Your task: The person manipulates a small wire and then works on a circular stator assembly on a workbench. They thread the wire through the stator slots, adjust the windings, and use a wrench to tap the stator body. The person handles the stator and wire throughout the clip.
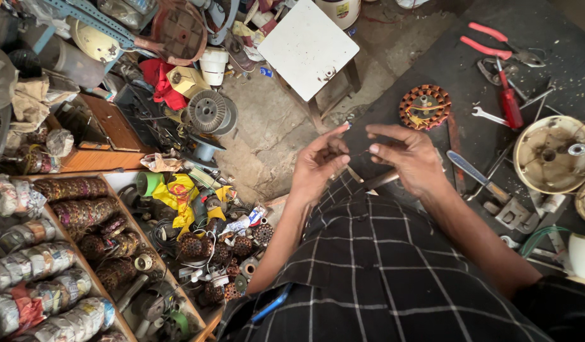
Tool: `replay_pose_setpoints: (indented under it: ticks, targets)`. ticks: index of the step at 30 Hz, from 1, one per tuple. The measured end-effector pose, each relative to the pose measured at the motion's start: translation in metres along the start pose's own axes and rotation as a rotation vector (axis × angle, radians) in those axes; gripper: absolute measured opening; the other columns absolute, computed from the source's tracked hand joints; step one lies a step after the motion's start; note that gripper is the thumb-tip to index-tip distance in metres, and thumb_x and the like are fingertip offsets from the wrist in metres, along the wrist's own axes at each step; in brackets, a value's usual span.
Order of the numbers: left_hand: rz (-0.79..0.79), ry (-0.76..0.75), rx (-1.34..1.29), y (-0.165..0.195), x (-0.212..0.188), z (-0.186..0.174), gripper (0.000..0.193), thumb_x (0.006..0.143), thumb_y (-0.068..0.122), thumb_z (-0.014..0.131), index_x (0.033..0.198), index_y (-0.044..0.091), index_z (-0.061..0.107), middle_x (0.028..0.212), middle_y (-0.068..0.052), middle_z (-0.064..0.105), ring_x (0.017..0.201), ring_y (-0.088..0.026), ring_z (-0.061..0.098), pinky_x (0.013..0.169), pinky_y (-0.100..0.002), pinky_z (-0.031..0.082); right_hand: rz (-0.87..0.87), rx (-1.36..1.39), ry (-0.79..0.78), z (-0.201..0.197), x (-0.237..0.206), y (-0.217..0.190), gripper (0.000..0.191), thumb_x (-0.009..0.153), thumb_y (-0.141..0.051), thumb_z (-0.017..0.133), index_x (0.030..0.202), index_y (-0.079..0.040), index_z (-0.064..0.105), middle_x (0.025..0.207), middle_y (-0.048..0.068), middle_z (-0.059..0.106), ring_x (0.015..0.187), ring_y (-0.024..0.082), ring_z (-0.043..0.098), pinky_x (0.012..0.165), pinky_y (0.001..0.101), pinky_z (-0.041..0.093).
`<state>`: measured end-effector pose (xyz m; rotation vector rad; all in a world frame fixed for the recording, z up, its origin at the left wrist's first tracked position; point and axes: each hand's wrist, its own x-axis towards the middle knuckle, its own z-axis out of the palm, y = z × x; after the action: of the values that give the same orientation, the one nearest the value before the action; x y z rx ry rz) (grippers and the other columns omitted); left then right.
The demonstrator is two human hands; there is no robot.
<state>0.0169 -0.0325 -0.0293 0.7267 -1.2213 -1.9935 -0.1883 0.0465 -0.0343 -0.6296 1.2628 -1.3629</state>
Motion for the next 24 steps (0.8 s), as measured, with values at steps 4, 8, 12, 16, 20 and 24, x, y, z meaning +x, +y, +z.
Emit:
replay_pose_setpoints:
  ticks: [4,8,12,16,20,24]
  targets:
    - [0.014,-0.054,0.015,0.003,0.0,-0.005,0.06,0.09,-0.014,0.071,0.145,0.007,0.061,0.103,0.001,0.062,0.095,-0.007,0.059,0.086,-0.022,0.05,0.069,0.097,0.001,-0.002,0.002,0.004,0.037,0.09,0.002,0.072,0.127,-0.001,0.07,0.115,0.006,0.071,0.088,0.009,0.066,0.072,0.0225,0.054]
    - [0.004,-0.085,0.115,0.007,-0.002,-0.005,0.062,0.09,-0.011,0.072,0.148,0.008,0.059,0.1,0.002,0.06,0.088,-0.006,0.056,0.078,-0.021,0.049,0.103,0.223,-0.047,-0.005,0.0,0.004,0.037,0.091,0.0,0.072,0.128,0.0,0.07,0.116,0.005,0.071,0.088,0.009,0.066,0.071,0.0219,0.053]
    - [0.074,-0.134,0.301,0.011,-0.003,-0.001,0.068,0.088,-0.008,0.076,0.15,0.011,0.055,0.102,0.003,0.061,0.088,-0.004,0.058,0.079,-0.021,0.052,0.124,0.225,-0.056,-0.004,-0.002,0.0,0.038,0.092,-0.002,0.07,0.13,0.0,0.068,0.117,0.005,0.071,0.091,0.009,0.066,0.074,0.0231,0.055]
    - [0.033,-0.023,0.225,0.012,-0.001,0.003,0.064,0.091,-0.007,0.075,0.149,0.009,0.055,0.097,0.0,0.07,0.081,-0.004,0.06,0.073,-0.02,0.049,0.103,0.255,-0.077,0.0,-0.004,-0.006,0.04,0.091,0.001,0.07,0.131,0.001,0.066,0.118,0.007,0.069,0.094,0.011,0.068,0.082,0.0258,0.058]
    - [-0.082,0.082,-0.095,0.007,0.001,0.006,0.059,0.09,-0.007,0.075,0.146,0.004,0.058,0.091,-0.004,0.071,0.077,-0.008,0.062,0.067,-0.023,0.047,-0.081,0.155,-0.185,0.006,-0.007,-0.008,0.045,0.091,0.005,0.07,0.136,0.001,0.064,0.123,0.007,0.064,0.098,0.012,0.067,0.089,0.0273,0.058]
    - [-0.271,0.074,-0.425,0.004,0.001,0.007,0.058,0.089,-0.004,0.072,0.144,0.005,0.057,0.088,-0.008,0.072,0.078,-0.014,0.068,0.065,-0.025,0.05,-0.333,-0.327,-0.162,0.011,-0.01,-0.008,0.047,0.09,0.008,0.067,0.136,-0.001,0.064,0.128,0.007,0.057,0.104,0.015,0.066,0.093,0.0273,0.058]
